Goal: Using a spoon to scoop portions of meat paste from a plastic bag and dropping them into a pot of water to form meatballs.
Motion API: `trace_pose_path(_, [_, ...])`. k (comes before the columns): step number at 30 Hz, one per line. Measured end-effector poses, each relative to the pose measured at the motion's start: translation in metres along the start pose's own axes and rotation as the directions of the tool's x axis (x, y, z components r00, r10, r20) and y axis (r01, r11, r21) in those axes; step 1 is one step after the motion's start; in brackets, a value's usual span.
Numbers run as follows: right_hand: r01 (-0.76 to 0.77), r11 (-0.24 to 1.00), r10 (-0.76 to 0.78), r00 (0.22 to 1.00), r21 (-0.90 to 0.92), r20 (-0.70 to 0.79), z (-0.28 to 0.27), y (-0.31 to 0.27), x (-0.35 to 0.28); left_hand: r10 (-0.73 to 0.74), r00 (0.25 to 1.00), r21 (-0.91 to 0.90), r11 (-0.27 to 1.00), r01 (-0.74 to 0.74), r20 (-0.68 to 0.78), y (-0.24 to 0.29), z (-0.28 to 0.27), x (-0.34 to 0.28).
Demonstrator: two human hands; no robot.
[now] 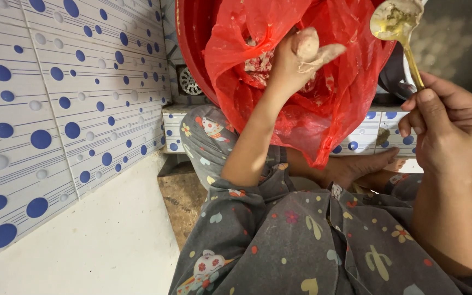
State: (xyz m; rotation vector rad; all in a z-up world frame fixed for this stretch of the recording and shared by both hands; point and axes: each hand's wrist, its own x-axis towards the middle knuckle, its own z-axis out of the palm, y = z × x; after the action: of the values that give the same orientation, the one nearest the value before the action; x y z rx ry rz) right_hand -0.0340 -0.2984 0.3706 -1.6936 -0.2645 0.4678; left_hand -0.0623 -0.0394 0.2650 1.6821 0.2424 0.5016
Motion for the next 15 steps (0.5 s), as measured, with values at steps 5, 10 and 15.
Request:
trace_pose_path(5, [0.047,0.998,-0.047,0.999,-0.034,-0.013,0.002,-0.001,-0.003,-0.149,0.979,-0.317,0.93,0.186,0.136,-0.03,0.007,-0.005])
trace_pose_path(10, [0.155,0.959,-0.153,0.988,-0.238,0.023,0.007,-0.012,-0.008,-0.045,0.993,-0.224,0.972,0.068,0.106,0.003,0.0,-0.007])
trace_pose_path(15, [0.566,0.55,-0.457,0.82,-0.615,0.346,0.01,-0.024,-0.008,-0.107,0.987,-0.156,0.98,0.125,0.12,-0.003,0.004,-0.014])
